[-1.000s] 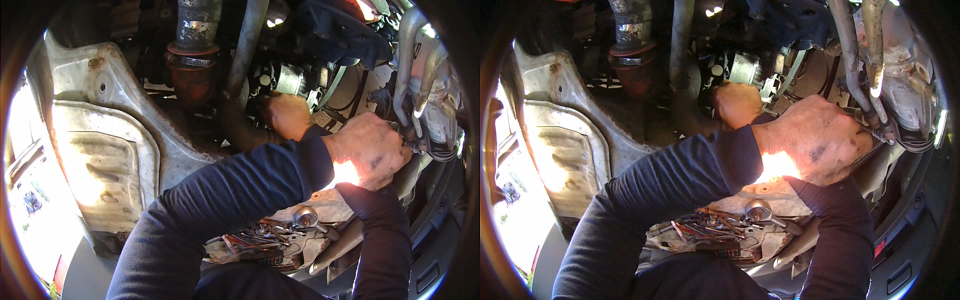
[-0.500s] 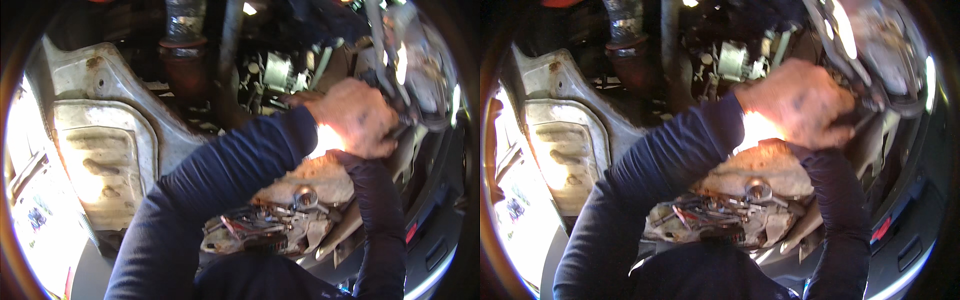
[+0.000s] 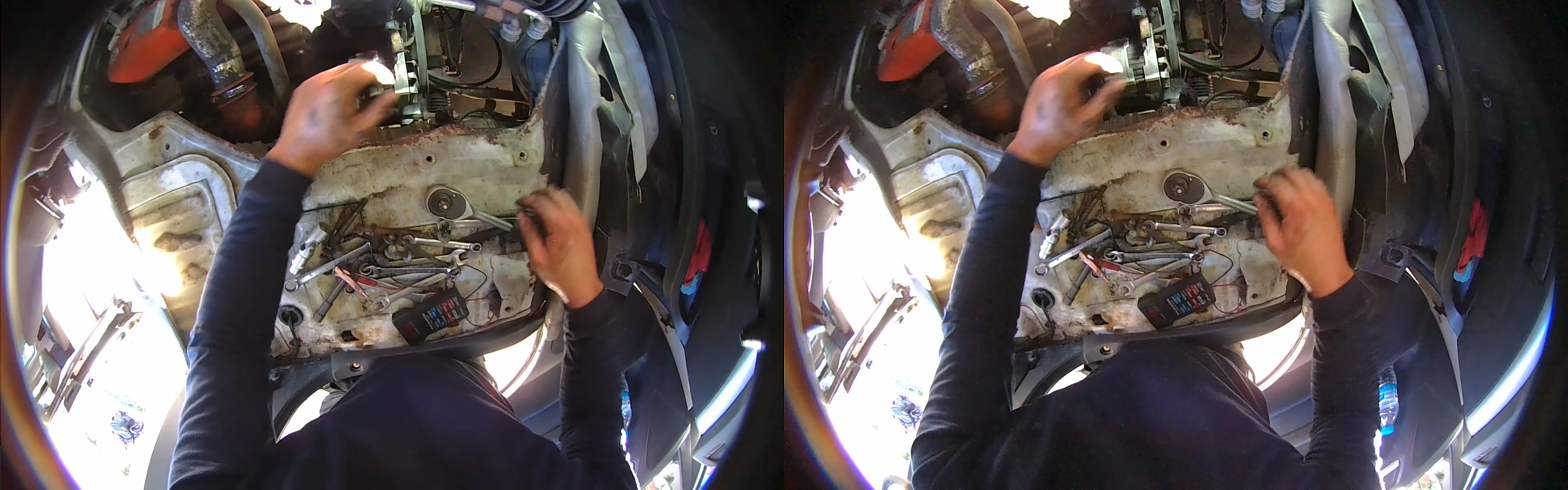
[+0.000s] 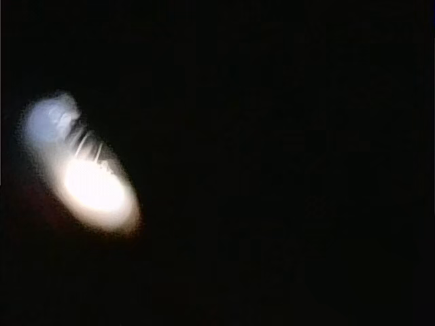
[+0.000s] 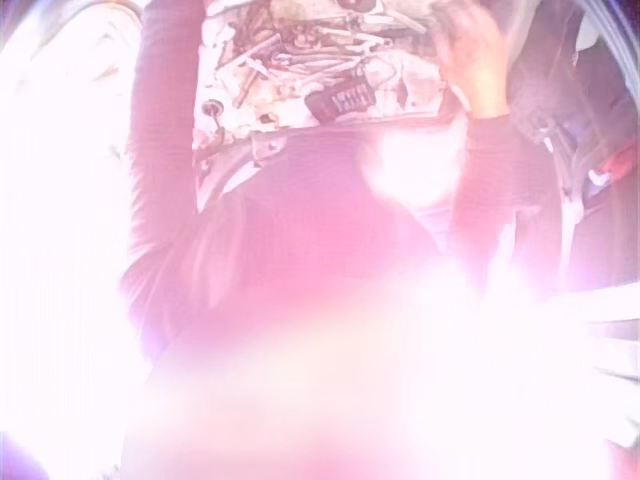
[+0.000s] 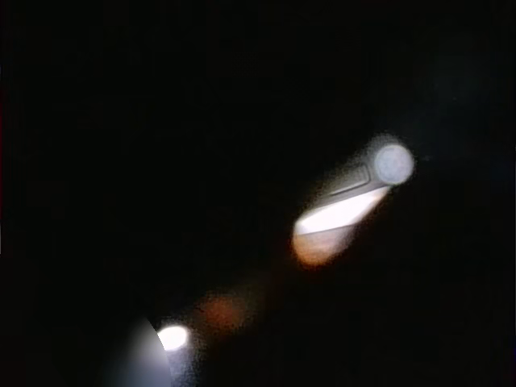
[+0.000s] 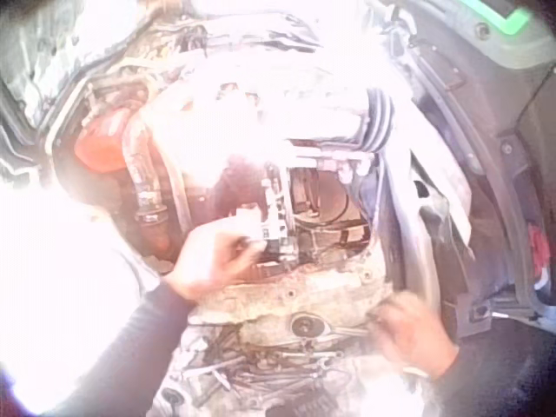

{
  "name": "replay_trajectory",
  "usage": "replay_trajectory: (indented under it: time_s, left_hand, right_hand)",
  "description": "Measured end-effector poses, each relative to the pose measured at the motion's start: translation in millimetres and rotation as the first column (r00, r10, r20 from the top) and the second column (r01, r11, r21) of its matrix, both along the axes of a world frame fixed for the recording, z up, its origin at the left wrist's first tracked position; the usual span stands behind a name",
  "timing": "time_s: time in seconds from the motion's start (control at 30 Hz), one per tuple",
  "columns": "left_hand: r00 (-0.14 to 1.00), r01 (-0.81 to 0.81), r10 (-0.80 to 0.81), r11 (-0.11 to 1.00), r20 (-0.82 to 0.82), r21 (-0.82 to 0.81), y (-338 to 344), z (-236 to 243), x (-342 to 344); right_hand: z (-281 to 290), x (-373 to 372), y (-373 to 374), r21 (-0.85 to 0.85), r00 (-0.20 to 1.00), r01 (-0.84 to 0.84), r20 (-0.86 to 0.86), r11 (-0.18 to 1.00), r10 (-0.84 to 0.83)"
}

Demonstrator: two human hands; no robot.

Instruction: The person works inside a car engine bay, using a wrench to tighten bolts on a component near the alternator. They then reposition a black plastic cover over the engine area.

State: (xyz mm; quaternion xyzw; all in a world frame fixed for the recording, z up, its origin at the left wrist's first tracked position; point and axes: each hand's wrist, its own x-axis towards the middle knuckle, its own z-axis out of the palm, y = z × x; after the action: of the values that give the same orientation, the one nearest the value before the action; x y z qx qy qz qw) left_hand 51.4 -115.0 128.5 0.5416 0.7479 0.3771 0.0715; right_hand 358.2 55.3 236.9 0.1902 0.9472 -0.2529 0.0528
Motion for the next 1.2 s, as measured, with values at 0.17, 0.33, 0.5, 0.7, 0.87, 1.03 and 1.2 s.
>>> replay_trajectory:
  time_s: [0.17, 0.33, 0.5, 0.7, 0.87, 1.03, 1.2]
  left_hand:
    - [0.847, -0.386, 0.267, 0.903, -0.459, -0.187, -112, 29, -3]
    - [0.638, -0.652, 0.440, 0.746, -0.633, -0.139, -177, 24, 1]
    - [0.600, -0.755, 0.546, 0.628, -0.584, -0.188, -190, 3, -6]
    - [0.631, -0.741, 0.555, 0.639, -0.542, -0.209, -191, 6, -11]
    - [0.655, -0.720, 0.555, 0.663, -0.513, -0.202, -192, 7, -12]
    - [0.660, -0.718, 0.562, 0.667, -0.499, -0.199, -191, 9, -12]
    - [0.657, -0.721, 0.559, 0.662, -0.506, -0.205, -188, 9, -12]
  right_hand:
    - [-3, 37, -47, -0.148, 0.993, -0.119, -0.045, 0.982, 0.113]
    - [-8, 46, -47, 0.072, 0.986, 0.020, -0.168, 0.997, -0.008]
    - [-17, 42, -7, 0.120, 0.965, 0.185, -0.211, 0.975, -0.157]
    - [-32, -19, 26, 0.104, 0.957, 0.068, -0.288, 0.992, -0.035]
    - [-79, -86, 44, 0.256, 0.941, 0.084, -0.338, 0.963, 0.008]
    - [-105, -95, 47, 0.315, 0.921, 0.145, -0.390, 0.938, -0.011]
    - [-106, -88, 50, 0.317, 0.936, 0.142, -0.352, 0.938, -0.023]
